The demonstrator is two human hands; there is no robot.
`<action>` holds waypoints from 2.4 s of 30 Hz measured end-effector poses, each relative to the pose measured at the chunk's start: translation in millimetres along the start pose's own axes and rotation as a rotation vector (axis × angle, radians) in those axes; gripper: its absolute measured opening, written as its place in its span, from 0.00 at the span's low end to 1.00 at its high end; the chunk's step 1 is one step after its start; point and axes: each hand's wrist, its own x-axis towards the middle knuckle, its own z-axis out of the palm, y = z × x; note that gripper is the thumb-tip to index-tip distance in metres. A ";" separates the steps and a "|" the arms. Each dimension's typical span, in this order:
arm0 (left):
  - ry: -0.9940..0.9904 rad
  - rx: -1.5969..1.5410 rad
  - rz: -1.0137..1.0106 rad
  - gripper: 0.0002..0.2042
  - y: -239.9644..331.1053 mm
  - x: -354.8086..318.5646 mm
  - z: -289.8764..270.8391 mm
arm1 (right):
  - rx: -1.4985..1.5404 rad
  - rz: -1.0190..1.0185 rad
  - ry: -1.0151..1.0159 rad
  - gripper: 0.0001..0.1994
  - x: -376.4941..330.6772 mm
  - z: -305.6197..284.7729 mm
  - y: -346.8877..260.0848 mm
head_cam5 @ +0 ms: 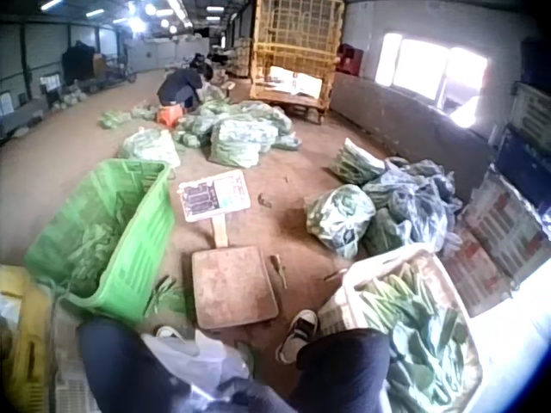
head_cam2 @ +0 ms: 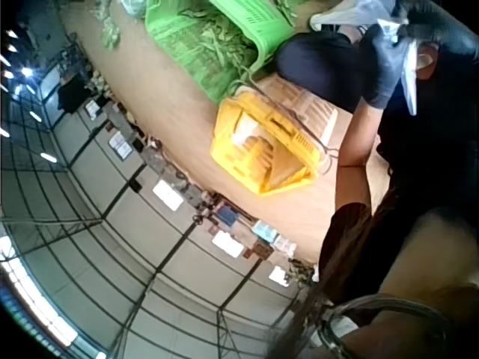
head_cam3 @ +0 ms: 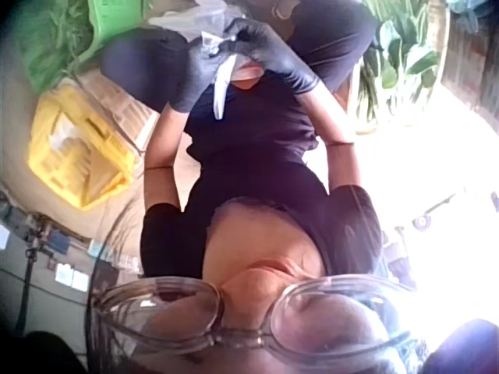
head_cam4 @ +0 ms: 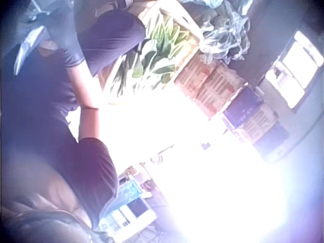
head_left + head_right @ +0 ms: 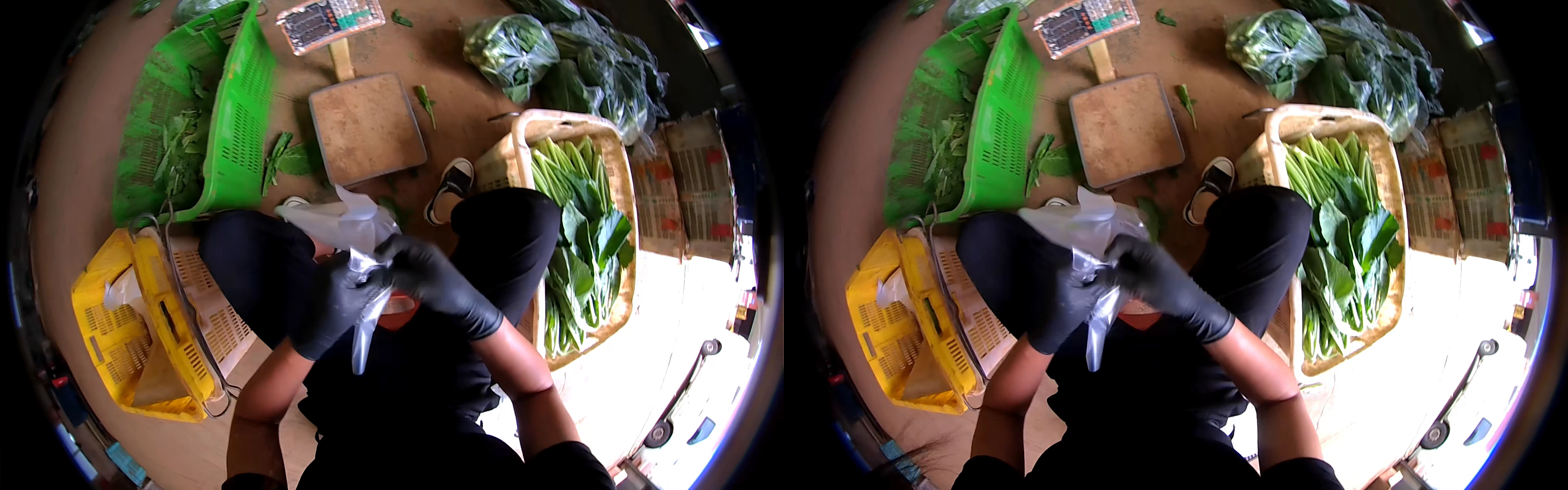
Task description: The person puts leafy green vegetables from a plastic crate into a plastic bag, weighs the bag on a digital scale, and ties the bag closed by hand.
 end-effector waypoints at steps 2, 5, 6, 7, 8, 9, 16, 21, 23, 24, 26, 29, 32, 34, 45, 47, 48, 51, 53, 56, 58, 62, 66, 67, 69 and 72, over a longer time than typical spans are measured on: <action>0.098 0.149 0.200 0.07 -0.9 6.4 -13.0 | 0.464 -0.010 0.319 0.13 -16.2 -39.8 5.5; 0.383 0.115 -0.053 0.02 -97.1 -16.1 -143.2 | -0.665 -0.329 0.764 0.13 -62.9 -68.1 -49.4; 0.549 0.161 -0.185 0.02 -108.3 -18.8 -191.1 | -0.418 -0.357 0.766 0.16 -77.2 -75.5 -56.0; 0.520 0.407 -0.255 0.07 -123.0 -22.6 -249.1 | -0.162 -0.402 0.758 0.18 -88.3 -79.2 -64.0; 0.492 0.661 -0.328 0.12 -129.4 -27.0 -291.7 | 0.640 -0.342 0.540 0.20 -83.7 -75.0 -65.6; 0.527 0.719 -0.141 0.21 -120.5 -10.3 -266.9 | 0.553 -0.357 0.467 0.21 -81.6 -69.4 -69.5; -0.249 0.898 0.311 0.38 61.0 74.3 -27.7 | 0.083 -0.293 0.579 0.07 -69.9 -50.0 -111.5; -0.074 0.431 0.207 0.17 -5.2 103.5 -66.6 | -0.098 -0.256 0.559 0.28 -111.2 -108.8 -74.4; -0.057 0.545 -0.094 0.18 -60.7 100.3 -161.2 | -0.443 -0.150 0.853 0.36 -172.1 -150.3 -35.1; -0.088 0.496 -0.159 0.18 -71.6 99.2 -164.4 | -0.970 -0.103 1.040 0.40 -223.2 -177.3 -8.1; -0.159 0.413 -0.320 0.19 -72.5 97.6 -153.9 | -1.244 0.090 1.289 0.42 -345.4 -221.4 30.5; -0.157 0.305 -0.356 0.20 -127.3 82.5 -219.4 | -1.131 0.294 1.335 0.39 -425.3 -251.1 53.4; -0.251 0.241 -0.321 0.20 -104.6 107.6 -192.5 | -1.075 0.356 1.106 0.39 -429.4 -281.5 68.7; -0.289 0.281 -0.232 0.20 -87.6 133.0 -176.4 | -0.838 0.457 0.977 0.39 -416.1 -299.8 78.8; -0.573 0.757 0.051 0.27 0.8 151.8 -83.5 | -1.288 0.653 0.995 0.31 -435.8 -234.2 56.9; -0.621 0.820 0.062 0.27 3.2 154.1 -63.5 | -1.175 0.460 1.015 0.36 -469.0 -236.7 108.1; -0.598 0.770 0.052 0.27 3.4 152.6 -63.4 | -0.561 0.418 1.095 0.37 -480.3 -248.8 105.1; -0.551 0.617 -0.021 0.25 -6.4 147.0 -76.2 | -0.161 0.439 1.090 0.45 -478.0 -281.7 89.5; -0.502 0.505 -0.098 0.27 -11.9 146.5 -84.7 | -0.264 0.459 0.977 0.50 -474.7 -290.4 96.4; -0.357 0.236 -0.319 0.23 -6.1 141.6 -79.9 | -0.410 0.411 0.847 0.56 -463.3 -293.5 115.6; -0.299 0.213 -0.385 0.22 -19.6 143.3 -101.0 | -0.280 0.448 0.824 0.56 -452.8 -289.7 114.7; -0.326 0.260 -0.250 0.20 -30.0 142.5 -102.6 | -0.536 0.451 0.830 0.58 -450.8 -296.8 123.4; -0.386 0.379 -0.140 0.21 -33.3 144.1 -92.3 | -0.610 0.531 0.825 0.59 -454.2 -301.4 112.5; -0.406 0.417 -0.086 0.22 -30.5 143.3 -93.3 | -0.438 0.503 0.859 0.59 -442.7 -293.8 104.5; -0.397 0.398 -0.095 0.24 -36.2 142.6 -111.3 | -0.453 0.449 0.901 0.59 -434.4 -281.0 111.4; -0.380 0.452 -0.064 0.23 -23.1 135.5 -103.2 | -1.032 0.411 0.923 0.59 -432.8 -264.6 124.4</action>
